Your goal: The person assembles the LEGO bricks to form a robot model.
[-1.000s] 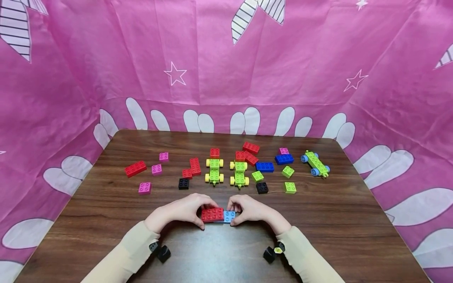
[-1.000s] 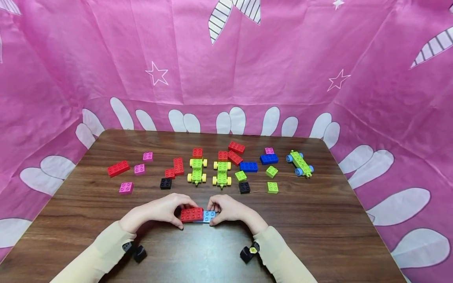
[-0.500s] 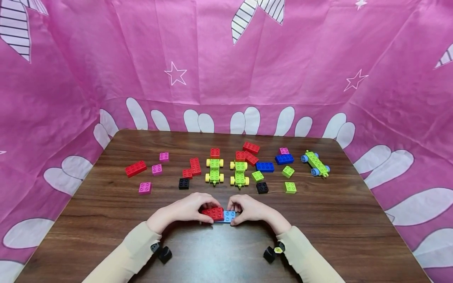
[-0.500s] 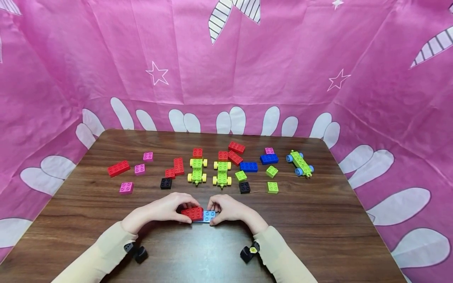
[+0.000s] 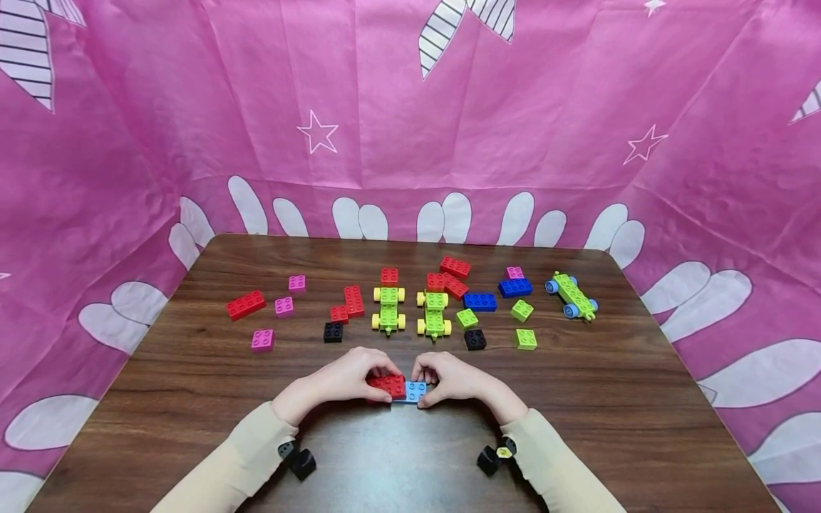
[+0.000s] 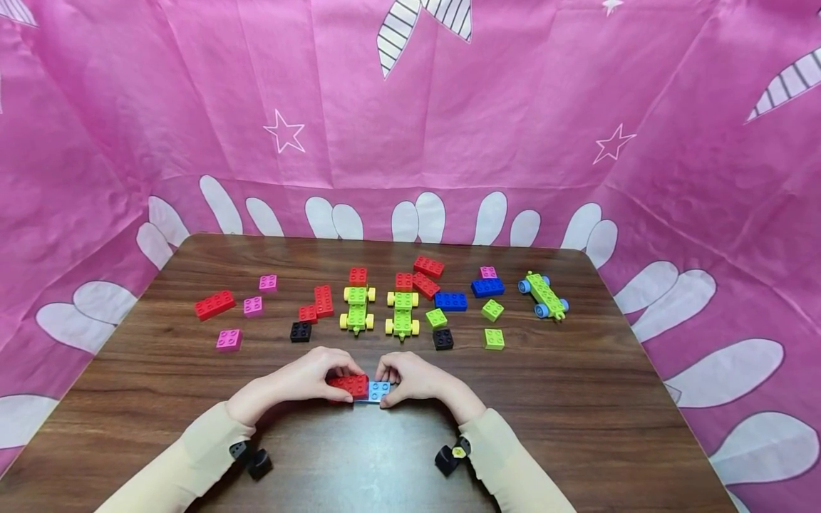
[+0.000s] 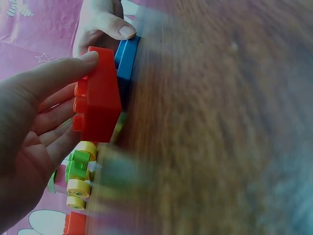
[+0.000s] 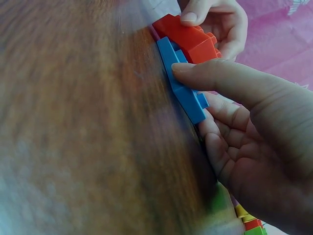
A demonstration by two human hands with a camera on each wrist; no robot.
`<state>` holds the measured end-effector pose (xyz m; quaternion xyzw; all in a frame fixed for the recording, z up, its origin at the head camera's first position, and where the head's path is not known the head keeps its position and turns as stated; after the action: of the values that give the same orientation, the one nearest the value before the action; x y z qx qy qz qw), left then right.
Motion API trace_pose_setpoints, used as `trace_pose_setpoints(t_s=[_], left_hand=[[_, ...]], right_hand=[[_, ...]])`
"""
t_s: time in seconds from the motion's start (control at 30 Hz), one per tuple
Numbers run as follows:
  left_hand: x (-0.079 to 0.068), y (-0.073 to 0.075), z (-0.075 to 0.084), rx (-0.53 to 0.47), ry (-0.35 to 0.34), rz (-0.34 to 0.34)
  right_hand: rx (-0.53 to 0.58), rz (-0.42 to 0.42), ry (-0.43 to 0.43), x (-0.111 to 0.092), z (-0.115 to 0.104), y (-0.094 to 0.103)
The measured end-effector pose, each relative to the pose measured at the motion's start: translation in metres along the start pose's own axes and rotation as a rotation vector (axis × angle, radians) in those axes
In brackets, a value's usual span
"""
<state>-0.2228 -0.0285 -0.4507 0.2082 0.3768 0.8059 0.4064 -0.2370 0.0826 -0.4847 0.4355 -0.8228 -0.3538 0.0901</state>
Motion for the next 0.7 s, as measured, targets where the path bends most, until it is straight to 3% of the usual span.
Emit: trace_pose_setpoints(t_s=[0.4, 0.7], left_hand=[[0.0038, 0.0020, 0.0056, 0.031, -0.038, 0.010], [0.0089, 0.0025, 0.0100, 0.063, -0.044, -0.022]], right_hand=[[0.003, 0.000, 0.004, 0.0006, -0.0001, 0.0006], [0.005, 0.005, 0.005, 0.0007, 0.0003, 0.0006]])
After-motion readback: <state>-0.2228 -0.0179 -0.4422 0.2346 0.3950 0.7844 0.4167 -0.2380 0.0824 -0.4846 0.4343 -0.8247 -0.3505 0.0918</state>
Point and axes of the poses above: each hand's wrist, its own x-axis towards the middle knuckle, its own y-axis out of the back of the hand, z = x × y, the point moved 9 cm from there along x, towards the middle knuckle, and after that the axes turned 4 degrees about -z, right-handed, at the moved point
